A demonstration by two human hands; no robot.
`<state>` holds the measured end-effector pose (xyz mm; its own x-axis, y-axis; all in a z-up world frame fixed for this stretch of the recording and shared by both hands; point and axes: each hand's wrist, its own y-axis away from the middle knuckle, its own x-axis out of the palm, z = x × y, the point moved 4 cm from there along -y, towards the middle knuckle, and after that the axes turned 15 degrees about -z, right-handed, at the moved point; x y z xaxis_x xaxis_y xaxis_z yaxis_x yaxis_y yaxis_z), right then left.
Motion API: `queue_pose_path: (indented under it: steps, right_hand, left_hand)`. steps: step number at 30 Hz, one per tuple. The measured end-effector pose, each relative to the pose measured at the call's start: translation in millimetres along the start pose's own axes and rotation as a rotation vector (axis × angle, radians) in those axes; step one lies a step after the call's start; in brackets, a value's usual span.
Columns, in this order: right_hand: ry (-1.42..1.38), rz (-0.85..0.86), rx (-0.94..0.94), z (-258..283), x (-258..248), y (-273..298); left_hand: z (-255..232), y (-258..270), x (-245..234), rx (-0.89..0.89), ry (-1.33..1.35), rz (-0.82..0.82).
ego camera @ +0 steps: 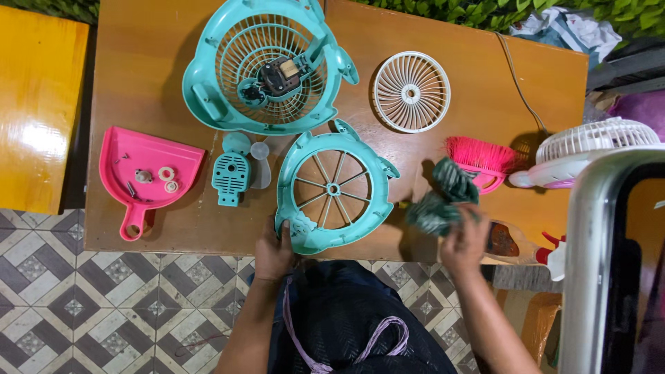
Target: The person wipes several disassembled electric fan components on a table using a cloth. They clean the motor housing, fan blades, and both front and rear grilles, then place the parts back on the table.
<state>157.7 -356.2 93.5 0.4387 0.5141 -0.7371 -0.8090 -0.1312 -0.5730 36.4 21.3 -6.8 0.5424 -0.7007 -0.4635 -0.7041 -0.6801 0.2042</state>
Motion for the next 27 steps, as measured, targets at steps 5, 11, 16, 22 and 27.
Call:
queue_pose_path:
  steps: [5,11,16,22,27]
  right_hand:
    - [-0.039,-0.305,0.033,-18,-38,-28]
    - [0.258,-0.042,0.230,-25,-5,-25]
    - [0.362,-0.023,0.051,7,16,-9]
    - [0.195,0.173,-0.107,49,38,4]
    - [0.170,0.262,-0.107,48,61,-8]
  left_hand:
    - [-14,1,-5,-0.012,0.074,0.033]
    - [-15,2,-5,-0.200,0.003,0.109]
    - [-5,2,-5,-0.075,-0.001,0.041]
    - [-1,4,-2,-0.047,-0.021,0.039]
    - [-9,5,-4,-0.011,-0.004,0.004]
